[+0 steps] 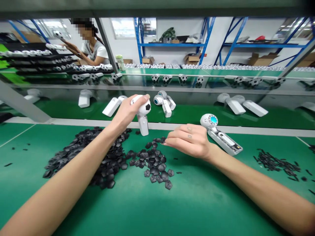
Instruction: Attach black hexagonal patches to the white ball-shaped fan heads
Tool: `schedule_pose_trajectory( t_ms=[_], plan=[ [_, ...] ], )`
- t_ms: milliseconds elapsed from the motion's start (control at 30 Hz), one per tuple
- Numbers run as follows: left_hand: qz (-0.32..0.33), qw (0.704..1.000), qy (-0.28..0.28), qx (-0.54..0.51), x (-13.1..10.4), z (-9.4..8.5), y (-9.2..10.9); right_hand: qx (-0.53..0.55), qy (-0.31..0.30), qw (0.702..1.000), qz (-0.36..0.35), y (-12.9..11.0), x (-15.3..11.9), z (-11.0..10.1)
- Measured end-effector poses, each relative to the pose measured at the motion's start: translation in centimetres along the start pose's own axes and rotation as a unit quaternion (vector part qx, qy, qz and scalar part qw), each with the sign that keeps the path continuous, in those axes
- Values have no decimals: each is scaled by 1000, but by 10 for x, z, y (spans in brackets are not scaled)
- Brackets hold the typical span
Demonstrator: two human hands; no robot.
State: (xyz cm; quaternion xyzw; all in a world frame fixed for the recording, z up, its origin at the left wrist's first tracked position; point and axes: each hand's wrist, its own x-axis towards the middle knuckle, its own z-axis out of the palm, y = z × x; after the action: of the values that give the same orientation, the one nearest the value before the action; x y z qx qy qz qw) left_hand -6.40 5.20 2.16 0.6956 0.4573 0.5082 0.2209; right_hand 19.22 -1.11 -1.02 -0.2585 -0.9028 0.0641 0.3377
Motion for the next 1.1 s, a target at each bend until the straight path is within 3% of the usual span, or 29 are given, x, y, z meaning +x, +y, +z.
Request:
schedule_pose_trajectory(
  t_ms=[67,133,267,333,433,533,733,867,1100],
  plan=[
    [-13,994,-38,98,3,-14,8,0,-1,1000,0,-2,1,-3],
    [-59,986,-87,128,6,-27,14,-4,5,1000,-19,-2,1,-2],
    [-204,955,-215,7,11,-41,19,19,87,993,-78,-5,0,2],
    [-258,934,-236,-76,12,-42,18,62,141,986,-60,-10,2,0],
    [-308,900,-203,-231,8,-34,22,131,228,964,41,-22,9,-7],
    [-284,862,-134,-397,-2,-16,32,210,285,923,153,-33,17,-13],
    [-241,815,-98,-517,-19,11,57,346,278,869,218,-39,23,-11],
    [-224,842,-72,-486,-28,21,57,406,271,844,223,-40,25,-13],
    [-52,943,-70,-320,-48,40,42,439,236,832,243,-37,26,-16]
  ],
)
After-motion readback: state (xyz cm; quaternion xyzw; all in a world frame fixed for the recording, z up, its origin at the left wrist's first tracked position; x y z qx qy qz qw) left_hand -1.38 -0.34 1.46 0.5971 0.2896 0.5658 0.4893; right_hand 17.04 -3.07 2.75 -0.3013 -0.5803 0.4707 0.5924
